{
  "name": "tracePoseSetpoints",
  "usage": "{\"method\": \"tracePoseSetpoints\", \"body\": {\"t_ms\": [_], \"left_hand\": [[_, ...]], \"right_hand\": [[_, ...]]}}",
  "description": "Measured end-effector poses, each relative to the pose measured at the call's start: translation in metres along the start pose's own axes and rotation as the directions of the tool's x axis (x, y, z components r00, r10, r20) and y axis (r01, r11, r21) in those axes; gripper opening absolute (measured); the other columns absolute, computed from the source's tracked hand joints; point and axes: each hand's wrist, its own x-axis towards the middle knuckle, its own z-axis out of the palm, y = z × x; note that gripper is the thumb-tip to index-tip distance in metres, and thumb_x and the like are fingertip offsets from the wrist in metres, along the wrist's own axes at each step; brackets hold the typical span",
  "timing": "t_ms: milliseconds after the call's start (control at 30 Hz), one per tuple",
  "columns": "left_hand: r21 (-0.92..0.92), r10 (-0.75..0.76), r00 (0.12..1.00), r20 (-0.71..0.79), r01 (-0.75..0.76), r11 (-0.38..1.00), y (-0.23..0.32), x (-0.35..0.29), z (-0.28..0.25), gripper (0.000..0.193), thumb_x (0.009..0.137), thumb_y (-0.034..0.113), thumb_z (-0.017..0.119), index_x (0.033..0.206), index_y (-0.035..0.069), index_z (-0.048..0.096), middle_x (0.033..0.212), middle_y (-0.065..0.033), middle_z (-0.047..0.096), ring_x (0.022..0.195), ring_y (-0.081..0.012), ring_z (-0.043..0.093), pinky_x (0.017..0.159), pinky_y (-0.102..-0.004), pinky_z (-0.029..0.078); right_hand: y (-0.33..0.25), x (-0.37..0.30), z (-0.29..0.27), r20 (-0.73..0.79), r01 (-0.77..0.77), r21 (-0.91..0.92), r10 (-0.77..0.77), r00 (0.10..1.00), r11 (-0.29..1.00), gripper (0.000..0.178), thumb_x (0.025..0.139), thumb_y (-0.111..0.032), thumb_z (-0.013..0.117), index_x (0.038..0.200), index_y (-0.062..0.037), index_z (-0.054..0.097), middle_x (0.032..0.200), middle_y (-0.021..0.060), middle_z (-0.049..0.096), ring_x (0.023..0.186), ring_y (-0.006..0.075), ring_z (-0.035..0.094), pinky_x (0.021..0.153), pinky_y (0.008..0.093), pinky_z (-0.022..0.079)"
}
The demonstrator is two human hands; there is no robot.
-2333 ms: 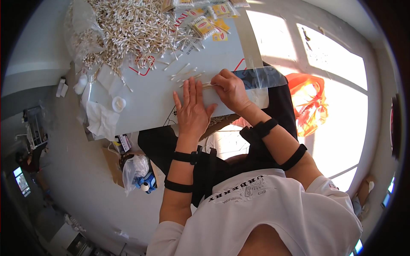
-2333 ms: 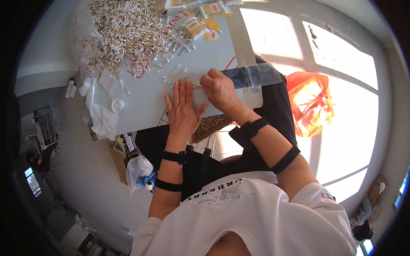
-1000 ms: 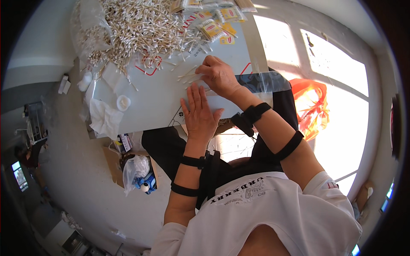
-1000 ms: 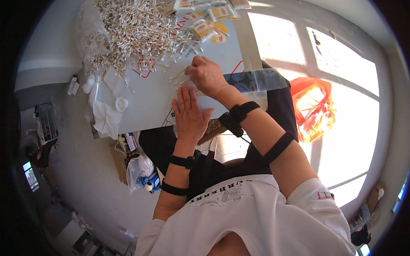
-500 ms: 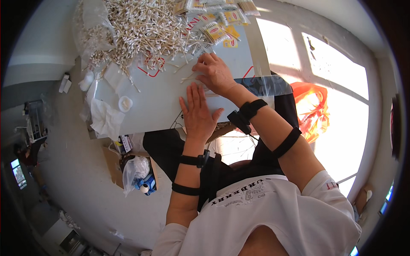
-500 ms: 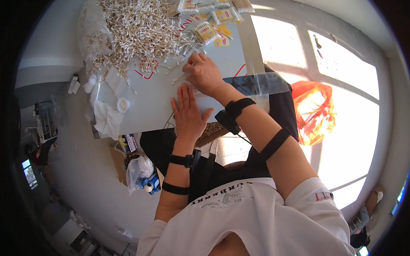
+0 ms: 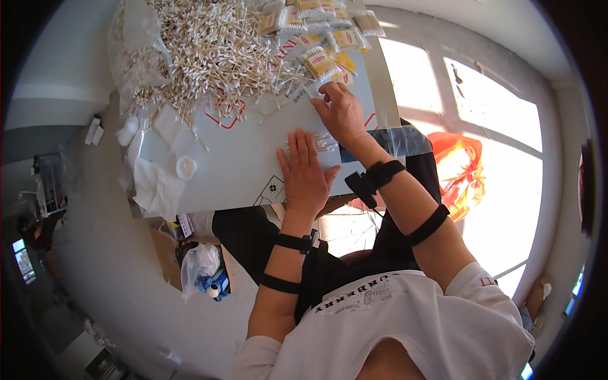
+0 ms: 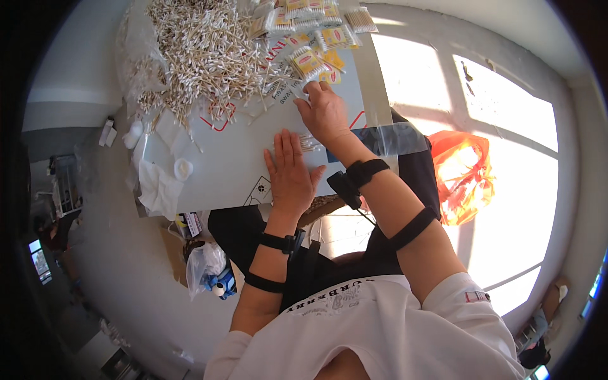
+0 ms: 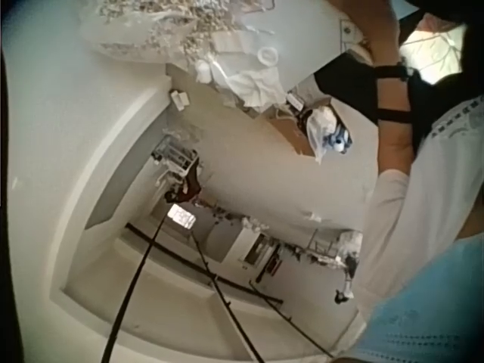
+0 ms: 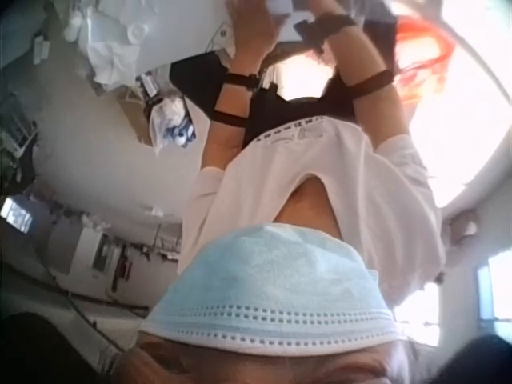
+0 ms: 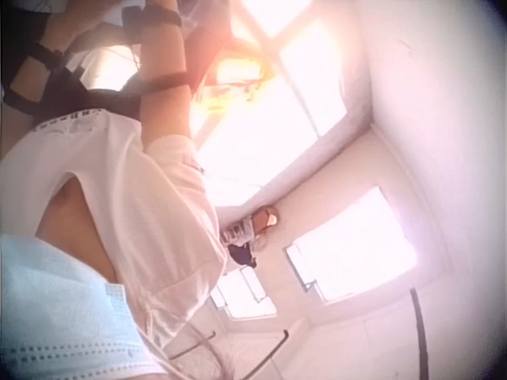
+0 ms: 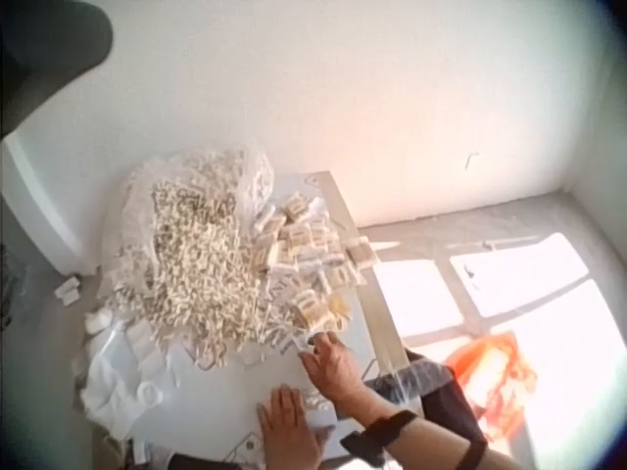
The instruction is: Manually counting cotton swabs and placing them into small plastic bags for retail packaging.
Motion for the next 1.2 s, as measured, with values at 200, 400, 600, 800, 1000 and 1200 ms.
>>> {"method": "tracePoseSetpoints", "body": {"t_ms": [200,400,600,800,1000,1200], "left_hand": [[0.073,-0.007,0.995,0.095,0.000,0.997,0.006,0.007,-0.007,0.089,0.083,0.039,0.066,0.147,-0.005,0.024,0.156,-0.0225,0.020,0.146,-0.0352,0.015,0.117,-0.0559,0.007],[0.001,-0.018,0.999,0.042,0.018,1.000,0.003,0.004,-0.002,0.091,0.082,0.040,0.068,0.147,-0.004,0.023,0.156,-0.0207,0.021,0.146,-0.0347,0.016,0.117,-0.0551,0.007],[-0.047,-0.003,1.000,-0.019,0.002,0.999,0.002,0.006,0.000,0.092,0.083,0.048,0.065,0.147,-0.003,0.023,0.155,-0.0210,0.021,0.146,-0.0353,0.017,0.116,-0.0560,0.009],[-0.075,0.011,0.999,-0.035,-0.013,0.997,-0.001,0.009,-0.001,0.095,0.082,0.051,0.065,0.148,-0.002,0.023,0.156,-0.0205,0.021,0.146,-0.0354,0.017,0.115,-0.0566,0.009],[-0.038,0.110,0.994,-0.013,-0.110,0.993,-0.011,0.018,-0.009,0.094,0.081,0.053,0.065,0.148,0.000,0.026,0.155,-0.0151,0.025,0.146,-0.0307,0.019,0.116,-0.0545,0.012],[-0.006,0.134,0.991,0.027,-0.134,0.991,-0.011,0.018,-0.006,0.092,0.082,0.051,0.064,0.149,0.002,0.026,0.155,-0.0132,0.027,0.146,-0.0299,0.020,0.117,-0.0529,0.013]], "right_hand": [[-0.002,0.028,0.012,0.021,-0.145,-0.414,0.169,0.985,0.899,0.029,0.079,-0.034,0.068,0.086,-0.0065,0.066,0.087,0.0165,0.068,0.083,0.0344,0.066,0.071,0.0446,0.052],[-0.002,0.017,0.002,0.125,-0.302,-0.388,0.375,0.919,0.871,0.023,0.078,-0.024,0.063,0.082,-0.0016,0.067,0.084,0.0192,0.068,0.081,0.0369,0.066,0.071,0.0466,0.053],[0.006,-0.008,-0.013,0.195,-0.059,-0.342,0.133,0.972,0.938,0.014,0.076,-0.019,0.066,0.075,-0.0049,0.064,0.072,0.0150,0.065,0.074,0.0361,0.064,0.065,0.0451,0.050],[0.008,-0.004,-0.017,0.264,0.163,-0.257,-0.094,0.960,0.952,0.010,0.076,-0.012,0.065,0.072,-0.0052,0.060,0.076,0.0117,0.059,0.075,0.0345,0.062,0.064,0.0442,0.048],[0.007,0.009,-0.019,0.469,0.380,-0.212,-0.247,0.848,0.900,0.005,0.075,-0.005,0.064,0.073,-0.0061,0.060,0.080,0.0100,0.059,0.076,0.0334,0.062,0.065,0.0424,0.049],[0.001,0.038,0.011,0.408,0.343,0.073,-0.342,0.847,0.937,0.021,0.076,-0.003,0.063,0.096,-0.0073,0.067,0.086,0.0114,0.062,0.082,0.0335,0.063,0.072,0.0404,0.051]]}}
